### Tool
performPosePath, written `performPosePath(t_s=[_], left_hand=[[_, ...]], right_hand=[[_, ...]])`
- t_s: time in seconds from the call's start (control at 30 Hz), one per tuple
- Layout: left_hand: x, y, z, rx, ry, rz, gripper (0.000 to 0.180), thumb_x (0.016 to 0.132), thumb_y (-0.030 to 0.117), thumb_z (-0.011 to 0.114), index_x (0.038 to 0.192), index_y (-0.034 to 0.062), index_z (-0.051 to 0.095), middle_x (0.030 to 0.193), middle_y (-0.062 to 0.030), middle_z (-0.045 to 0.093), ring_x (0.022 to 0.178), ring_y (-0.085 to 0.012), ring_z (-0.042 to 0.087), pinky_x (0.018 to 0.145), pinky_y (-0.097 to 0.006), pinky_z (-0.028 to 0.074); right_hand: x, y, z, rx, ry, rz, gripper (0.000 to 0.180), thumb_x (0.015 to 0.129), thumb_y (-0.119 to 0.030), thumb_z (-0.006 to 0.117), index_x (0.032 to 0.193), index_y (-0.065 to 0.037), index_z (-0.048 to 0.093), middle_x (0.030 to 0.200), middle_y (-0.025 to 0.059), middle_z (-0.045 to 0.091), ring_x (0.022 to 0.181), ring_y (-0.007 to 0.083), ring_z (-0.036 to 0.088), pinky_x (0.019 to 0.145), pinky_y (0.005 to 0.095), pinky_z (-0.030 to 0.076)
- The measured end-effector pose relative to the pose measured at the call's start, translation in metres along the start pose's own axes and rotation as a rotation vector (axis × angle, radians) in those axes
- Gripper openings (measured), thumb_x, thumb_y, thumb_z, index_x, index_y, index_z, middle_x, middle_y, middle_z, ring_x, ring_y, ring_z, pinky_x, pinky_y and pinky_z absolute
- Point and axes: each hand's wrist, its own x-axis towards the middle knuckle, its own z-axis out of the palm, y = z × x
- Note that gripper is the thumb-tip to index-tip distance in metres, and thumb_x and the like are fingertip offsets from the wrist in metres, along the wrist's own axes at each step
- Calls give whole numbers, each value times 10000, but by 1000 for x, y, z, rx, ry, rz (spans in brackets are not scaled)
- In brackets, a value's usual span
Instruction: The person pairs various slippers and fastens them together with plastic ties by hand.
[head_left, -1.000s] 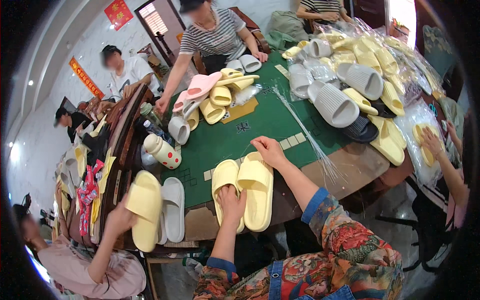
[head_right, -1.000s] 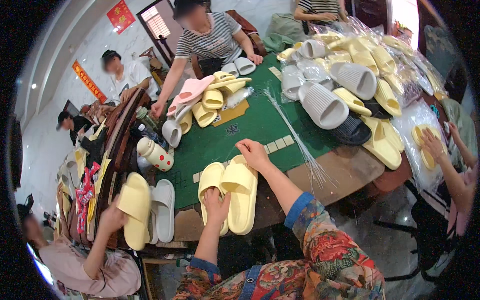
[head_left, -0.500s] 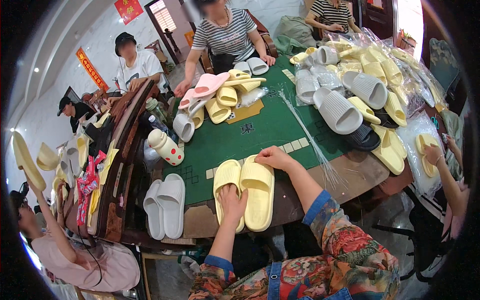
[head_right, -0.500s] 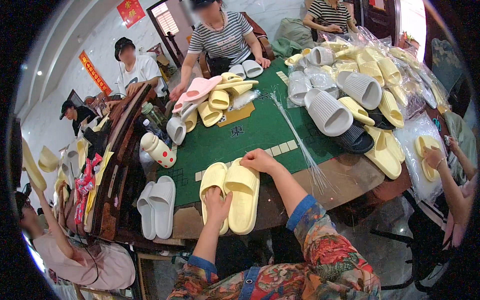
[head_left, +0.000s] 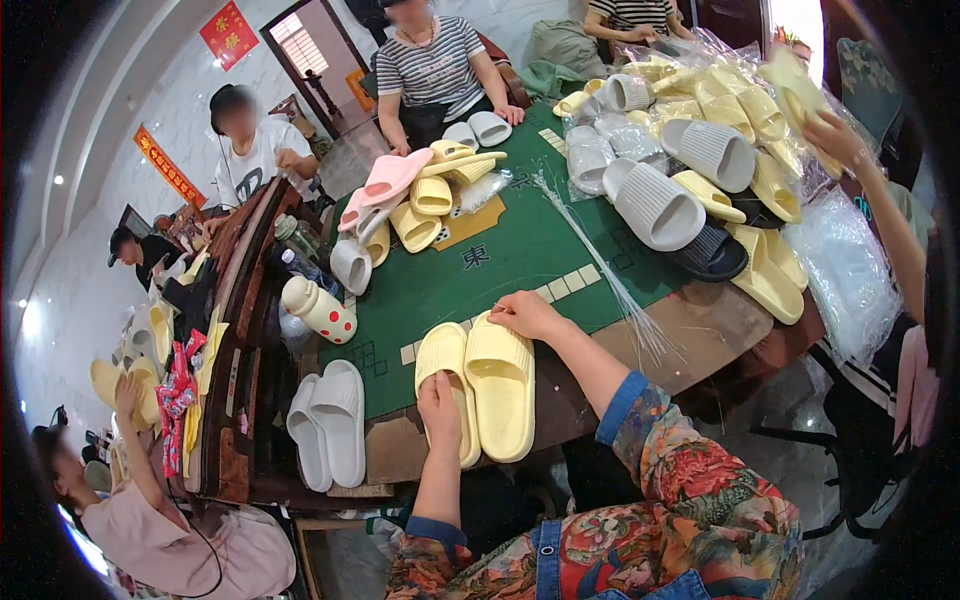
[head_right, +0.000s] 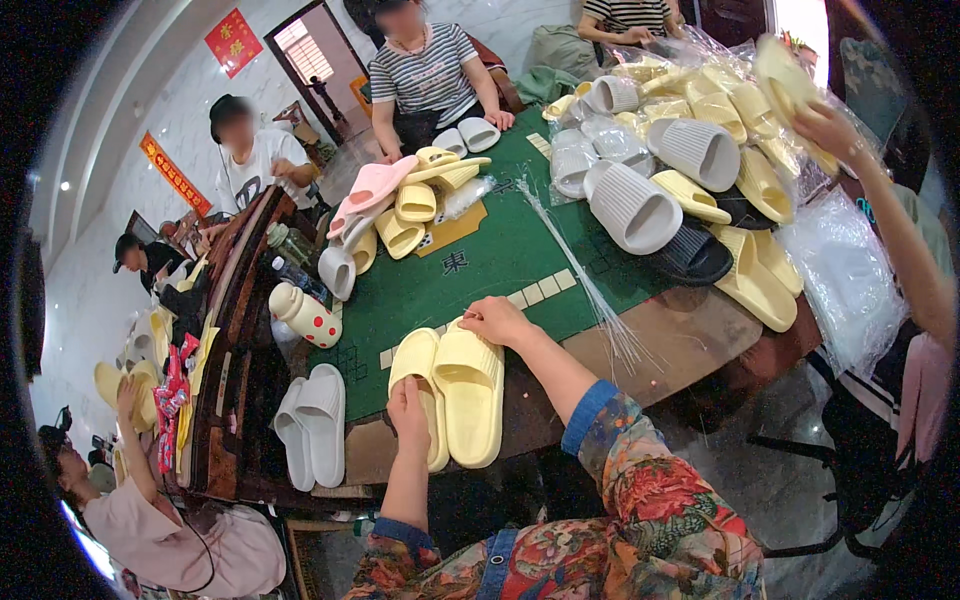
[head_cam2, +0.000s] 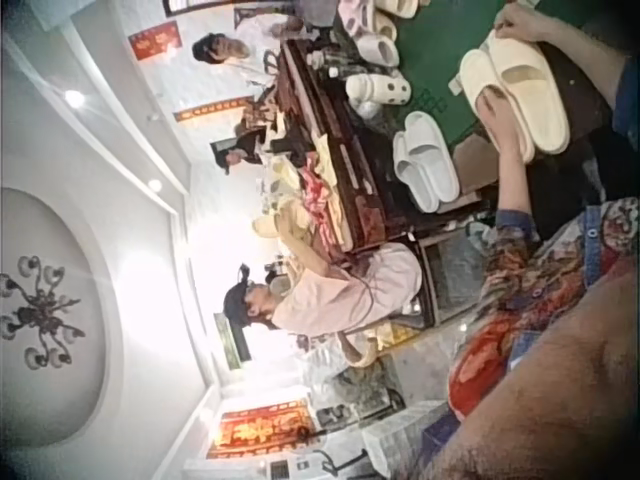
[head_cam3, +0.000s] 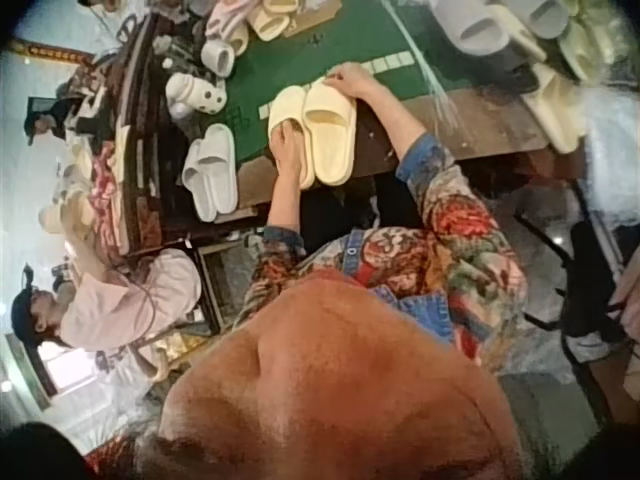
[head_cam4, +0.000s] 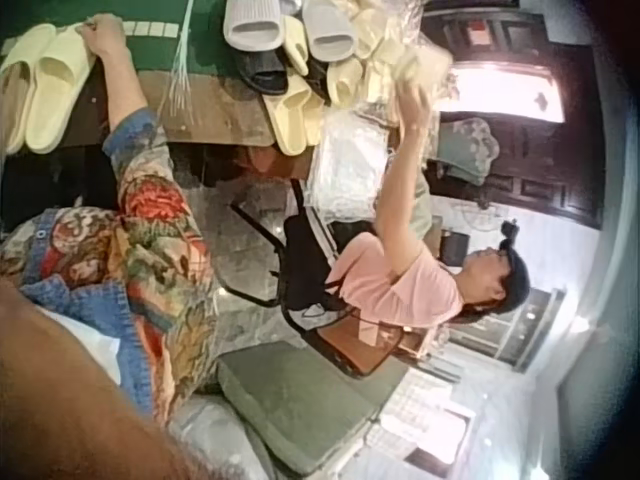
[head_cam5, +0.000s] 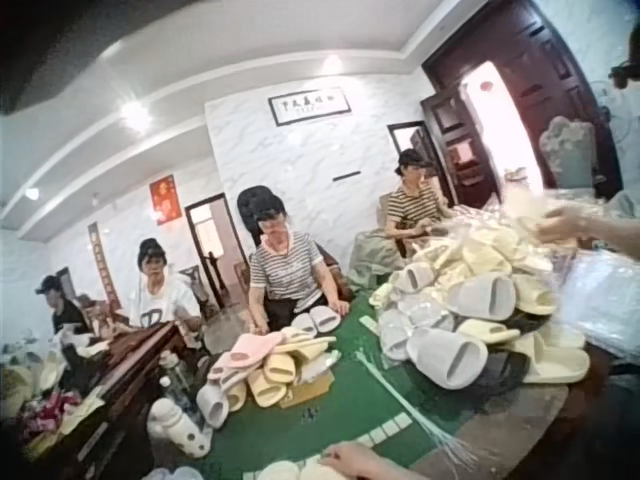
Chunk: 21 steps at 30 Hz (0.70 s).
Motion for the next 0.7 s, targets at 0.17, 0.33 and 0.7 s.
performPosePath(t_s=[0.17,0.33,0.7], left_hand=[[-6,-9,-7,-142,-40,17,234,900,188,504,833,-17,595,767,-38,587,734,-97,515,668,-250,403],[-19,51,-18,578,-125,252,282,803,265,620,698,3,621,713,-147,604,666,-281,578,608,-362,443],[3,12,39,619,-16,260,268,737,150,620,836,-27,445,858,-228,509,853,-412,472,765,-481,358]], right_hand=[[-5,-1,4,-62,-55,51,308,791,-373,591,872,-87,674,843,138,651,809,306,614,736,390,480],[-7,7,5,-40,-26,17,280,807,-333,572,875,-77,662,837,143,645,798,304,612,716,391,474],[12,8,16,-145,197,14,327,824,-365,542,816,-56,647,819,176,616,806,344,590,709,422,462]])
